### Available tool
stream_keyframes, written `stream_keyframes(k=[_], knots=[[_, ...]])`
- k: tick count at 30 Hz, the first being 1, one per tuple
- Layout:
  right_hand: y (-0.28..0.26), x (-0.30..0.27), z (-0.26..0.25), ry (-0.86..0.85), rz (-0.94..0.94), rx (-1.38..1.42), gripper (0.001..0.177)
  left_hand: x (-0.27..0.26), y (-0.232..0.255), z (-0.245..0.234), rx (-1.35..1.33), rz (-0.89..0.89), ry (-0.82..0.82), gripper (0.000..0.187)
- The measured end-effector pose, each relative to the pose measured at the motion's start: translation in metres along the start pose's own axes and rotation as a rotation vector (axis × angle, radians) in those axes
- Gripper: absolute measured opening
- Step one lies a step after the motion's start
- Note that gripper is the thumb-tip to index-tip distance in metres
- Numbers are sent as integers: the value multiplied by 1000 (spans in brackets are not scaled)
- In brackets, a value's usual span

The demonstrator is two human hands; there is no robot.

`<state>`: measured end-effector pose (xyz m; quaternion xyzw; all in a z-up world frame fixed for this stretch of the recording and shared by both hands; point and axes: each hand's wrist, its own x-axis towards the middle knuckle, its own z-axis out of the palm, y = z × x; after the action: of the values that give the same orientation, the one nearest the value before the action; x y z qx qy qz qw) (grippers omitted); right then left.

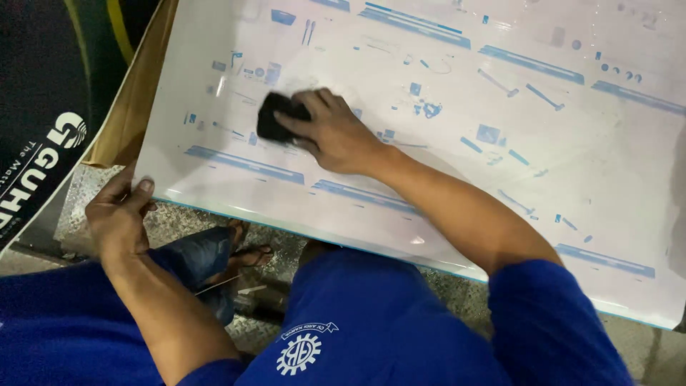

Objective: Cleaning a large offset printing plate using a liquid solvent and a sponge.

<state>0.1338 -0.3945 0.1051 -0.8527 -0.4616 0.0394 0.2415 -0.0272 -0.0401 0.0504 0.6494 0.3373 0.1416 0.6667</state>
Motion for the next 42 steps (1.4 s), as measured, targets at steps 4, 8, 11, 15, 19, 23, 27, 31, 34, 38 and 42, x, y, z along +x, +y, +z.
stream_keyframes(k=[4,8,11,15,19,23,27,31,34,38,42], knots=[[22,-57,-45,-155,-94,-78,57,-8,1,4,-12,16,30,40],[88,-102,-93,-33,58,-267,57,-6,-10,5,-21,4,22,38],[169,-114,-106,161,238,-385,55,3,-19,3,-16,27,0,36],[292,-74,-72,516,575,-530,45,10,-29,5,47,91,-51,30],[230,46,-4,551,498,-414,35,14,-33,4,73,157,-68,38],[76,110,41,343,185,-133,44,14,-34,7,-14,16,-23,31],[-5,79,39,-108,-249,39,46,18,-48,6,-166,-83,28,28],[39,47,-2,-216,-367,-10,54,13,-57,14,-188,-54,88,30],[106,56,-32,-77,-335,-94,58,11,-50,19,-198,-42,133,27],[204,100,-13,237,125,-317,47,0,-30,25,-152,17,98,25],[151,154,46,411,237,-229,50,14,-48,22,-149,28,77,26]])
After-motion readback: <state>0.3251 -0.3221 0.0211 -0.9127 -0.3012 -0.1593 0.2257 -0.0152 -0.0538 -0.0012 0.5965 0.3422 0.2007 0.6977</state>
